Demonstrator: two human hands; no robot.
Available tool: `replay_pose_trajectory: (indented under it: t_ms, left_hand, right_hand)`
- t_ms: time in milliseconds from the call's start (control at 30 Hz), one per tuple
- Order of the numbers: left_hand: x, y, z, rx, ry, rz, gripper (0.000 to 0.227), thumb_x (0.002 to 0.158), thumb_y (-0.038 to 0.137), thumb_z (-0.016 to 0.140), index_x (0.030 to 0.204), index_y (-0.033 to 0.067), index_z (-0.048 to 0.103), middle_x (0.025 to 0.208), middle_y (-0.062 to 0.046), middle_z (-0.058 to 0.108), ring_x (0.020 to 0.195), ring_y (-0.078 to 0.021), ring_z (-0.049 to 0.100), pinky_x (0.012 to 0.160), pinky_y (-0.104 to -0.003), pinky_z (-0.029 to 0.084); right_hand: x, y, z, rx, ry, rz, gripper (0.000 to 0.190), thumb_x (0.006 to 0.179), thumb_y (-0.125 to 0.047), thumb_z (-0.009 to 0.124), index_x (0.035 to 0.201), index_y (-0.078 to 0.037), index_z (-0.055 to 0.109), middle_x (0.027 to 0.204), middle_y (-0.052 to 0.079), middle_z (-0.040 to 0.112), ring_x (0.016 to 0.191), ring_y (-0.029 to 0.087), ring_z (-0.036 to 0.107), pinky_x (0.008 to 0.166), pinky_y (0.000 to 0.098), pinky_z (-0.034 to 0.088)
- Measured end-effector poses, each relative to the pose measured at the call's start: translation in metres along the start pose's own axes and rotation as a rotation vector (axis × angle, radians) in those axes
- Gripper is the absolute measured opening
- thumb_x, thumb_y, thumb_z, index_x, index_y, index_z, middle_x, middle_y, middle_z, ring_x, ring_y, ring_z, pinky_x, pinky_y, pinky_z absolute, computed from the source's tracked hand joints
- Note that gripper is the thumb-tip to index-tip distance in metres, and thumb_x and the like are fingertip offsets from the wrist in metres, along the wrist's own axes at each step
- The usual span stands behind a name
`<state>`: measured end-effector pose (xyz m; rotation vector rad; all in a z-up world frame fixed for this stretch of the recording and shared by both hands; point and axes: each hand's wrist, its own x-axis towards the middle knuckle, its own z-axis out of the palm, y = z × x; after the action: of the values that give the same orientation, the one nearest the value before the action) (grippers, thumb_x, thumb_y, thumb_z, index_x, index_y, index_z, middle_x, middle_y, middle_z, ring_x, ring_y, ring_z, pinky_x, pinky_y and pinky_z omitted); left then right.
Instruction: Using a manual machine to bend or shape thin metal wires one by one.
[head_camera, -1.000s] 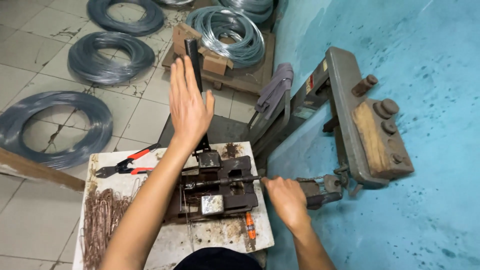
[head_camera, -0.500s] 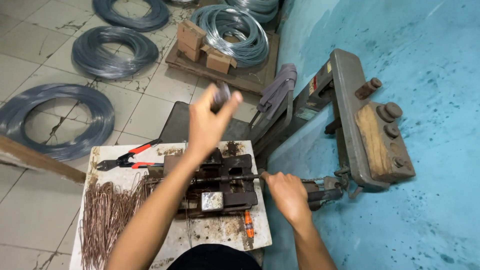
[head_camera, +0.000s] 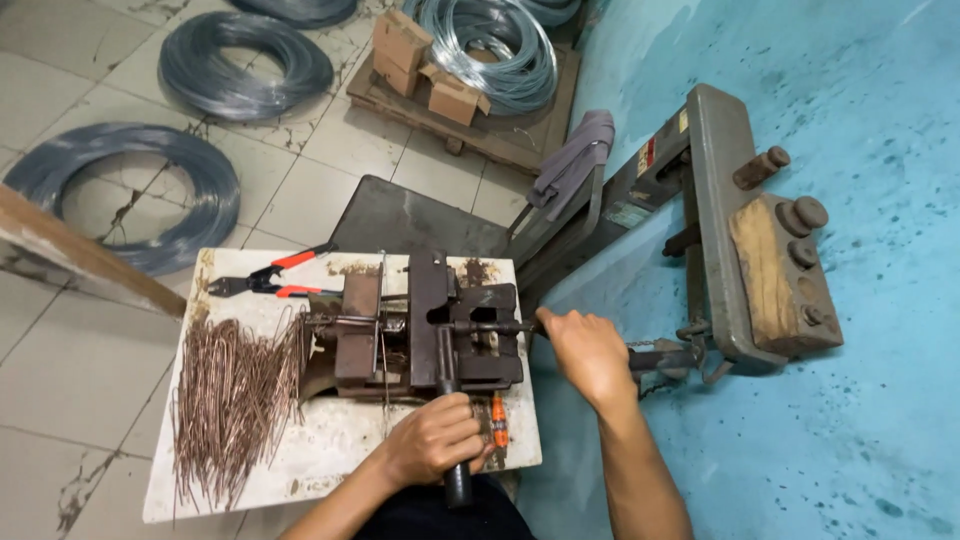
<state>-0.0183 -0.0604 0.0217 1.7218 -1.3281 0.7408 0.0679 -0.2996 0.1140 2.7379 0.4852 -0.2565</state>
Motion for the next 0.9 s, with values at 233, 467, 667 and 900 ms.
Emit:
replay_pose_trajectory:
  t_ms: [233, 467, 667, 900]
  left_hand:
    - [0.008, -0.007, 0.000, -0.038, 0.147, 0.073, 0.038, 0.100, 0.001, 0.059, 0.064, 0.0052, 0.048, 0.063, -0.006, 0.043, 0.056, -0.0223, 0.038, 0.068, -0.036, 0.047]
    - [-0.014, -0.012, 0.020, 0.036, 0.150, 0.089, 0.038, 0.101, 0.007, 0.064, 0.064, 0.0089, 0.053, 0.062, -0.004, 0.051, 0.057, -0.0181, 0.043, 0.072, -0.034, 0.050]
    - [-0.015, -0.005, 0.038, 0.087, 0.386, 0.017, 0.027, 0.086, 0.007, 0.070, 0.062, 0.0080, 0.059, 0.063, -0.006, 0.054, 0.063, -0.0235, 0.063, 0.084, -0.041, 0.062]
    - [-0.027, -0.009, 0.049, 0.088, 0.423, -0.041, 0.023, 0.084, 0.007, 0.072, 0.064, 0.0061, 0.061, 0.067, -0.008, 0.060, 0.070, -0.0274, 0.068, 0.087, -0.046, 0.062]
  right_hand:
    - [0.012, 0.006, -0.020, 0.032, -0.081, -0.022, 0.067, 0.077, 0.015, 0.054, 0.134, -0.018, 0.059, 0.075, 0.014, 0.071, 0.074, 0.040, 0.073, 0.058, 0.0530, 0.055]
    - [-0.027, 0.023, -0.058, -0.050, -0.136, 0.007, 0.077, 0.080, 0.010, 0.064, 0.147, -0.022, 0.046, 0.064, 0.002, 0.055, 0.059, 0.023, 0.054, 0.054, 0.0391, 0.053]
    - [-0.057, 0.040, -0.086, 0.202, 0.072, 0.038, 0.027, 0.082, -0.037, 0.077, 0.099, -0.016, 0.073, 0.083, 0.012, 0.080, 0.092, 0.038, 0.075, 0.089, 0.0483, 0.053]
    - [0.000, 0.084, -0.041, 0.335, 0.410, -0.034, 0.047, 0.083, -0.051, 0.084, 0.093, -0.010, 0.065, 0.072, 0.017, 0.064, 0.079, 0.045, 0.067, 0.077, 0.0509, 0.051]
